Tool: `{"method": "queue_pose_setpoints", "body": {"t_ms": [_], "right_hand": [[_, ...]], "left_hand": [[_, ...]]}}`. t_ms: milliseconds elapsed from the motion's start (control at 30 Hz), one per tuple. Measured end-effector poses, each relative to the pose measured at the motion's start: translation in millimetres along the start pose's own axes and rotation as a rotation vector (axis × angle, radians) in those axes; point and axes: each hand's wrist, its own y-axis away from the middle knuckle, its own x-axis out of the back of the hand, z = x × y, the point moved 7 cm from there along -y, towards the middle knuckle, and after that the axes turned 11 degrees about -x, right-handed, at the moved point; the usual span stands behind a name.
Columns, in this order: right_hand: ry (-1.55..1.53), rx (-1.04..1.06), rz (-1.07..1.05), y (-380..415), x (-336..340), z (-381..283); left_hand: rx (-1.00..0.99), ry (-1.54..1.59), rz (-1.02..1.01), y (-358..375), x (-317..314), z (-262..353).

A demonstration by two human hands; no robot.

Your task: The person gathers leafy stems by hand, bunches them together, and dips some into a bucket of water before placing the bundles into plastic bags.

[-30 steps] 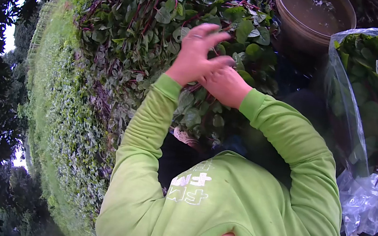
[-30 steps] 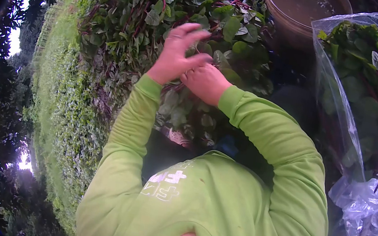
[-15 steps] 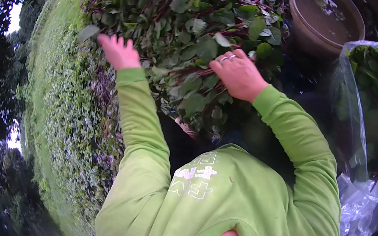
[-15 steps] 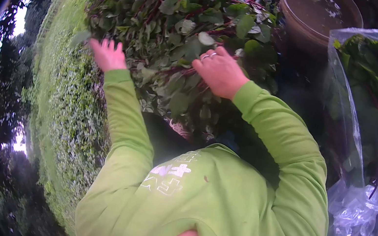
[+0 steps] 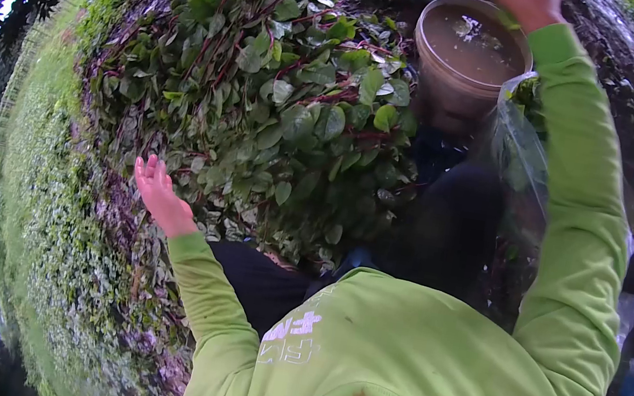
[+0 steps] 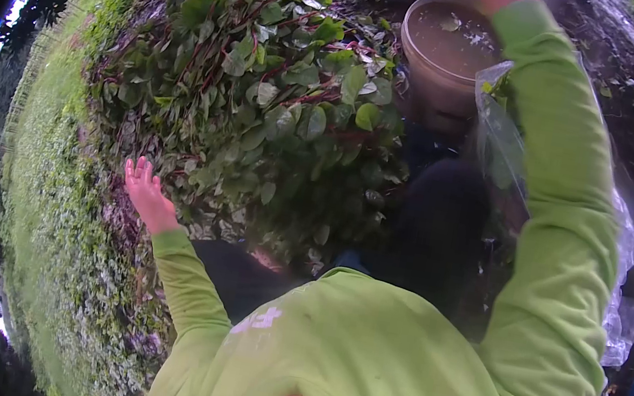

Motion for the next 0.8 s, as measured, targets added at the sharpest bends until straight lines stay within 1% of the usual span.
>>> {"method": "queue_pose_setpoints", "body": {"t_ms": [33,100,200,233,267,300,333,400,500,567,600,633,667,733,800], "right_hand": [[0.127,-0.019,-0.052,-10.3,-8.4,17.5],[0.234,0.231,0.039,-15.5,-25.3,32.0],[0.563,0.387,-0.371,28.7,-121.7,48.7],[0.563,0.485,-0.464,55.5,-157.3,54.1],[0.564,0.581,-0.551,79.0,-190.4,50.2],[0.567,0.586,-0.698,100.2,-200.8,39.3],[0.466,0.519,-0.885,111.9,-219.5,34.1],[0.441,0.473,-1.042,128.4,-233.3,27.5],[0.358,0.398,-1.108,153.7,-280.7,39.8],[0.533,0.493,-1.208,181.1,-329.2,58.3],[0.473,0.48,-1.222,195.1,-350.9,68.9],[0.446,0.422,-1.208,214.5,-392.2,95.9],[0.403,0.389,-1.218,220.5,-402.5,101.8],[0.301,0.325,-1.189,221.8,-383.3,90.2],[0.144,0.244,-1.132,208.8,-353.0,73.5]], "left_hand": [[-0.024,0.006,-0.044,3.3,-9.9,-1.2],[-0.066,-0.004,-0.115,10.4,-17.3,-5.9],[-0.106,-0.059,-0.188,20.1,-31.7,-6.7],[-0.136,-0.096,-0.216,19.6,-35.4,-10.9],[-0.12,-0.074,-0.223,19.2,-39.4,-16.7],[-0.142,-0.11,-0.244,20.4,-44.5,-15.1],[-0.127,-0.115,-0.26,20.6,-46.0,-23.5],[-0.096,-0.127,-0.302,21.1,-49.3,-39.5],[-0.074,-0.191,-0.367,22.2,-58.5,-50.8],[-0.05,-0.196,-0.404,20.6,-64.4,-55.2],[-0.037,-0.197,-0.424,19.9,-67.7,-57.2],[-0.043,-0.203,-0.433,19.9,-72.5,-57.4],[-0.047,-0.21,-0.442,21.6,-78.0,-57.3],[-0.088,-0.235,-0.501,23.9,-86.5,-61.7],[-0.043,-0.236,-0.585,32.4,-106.1,-70.7]]}}
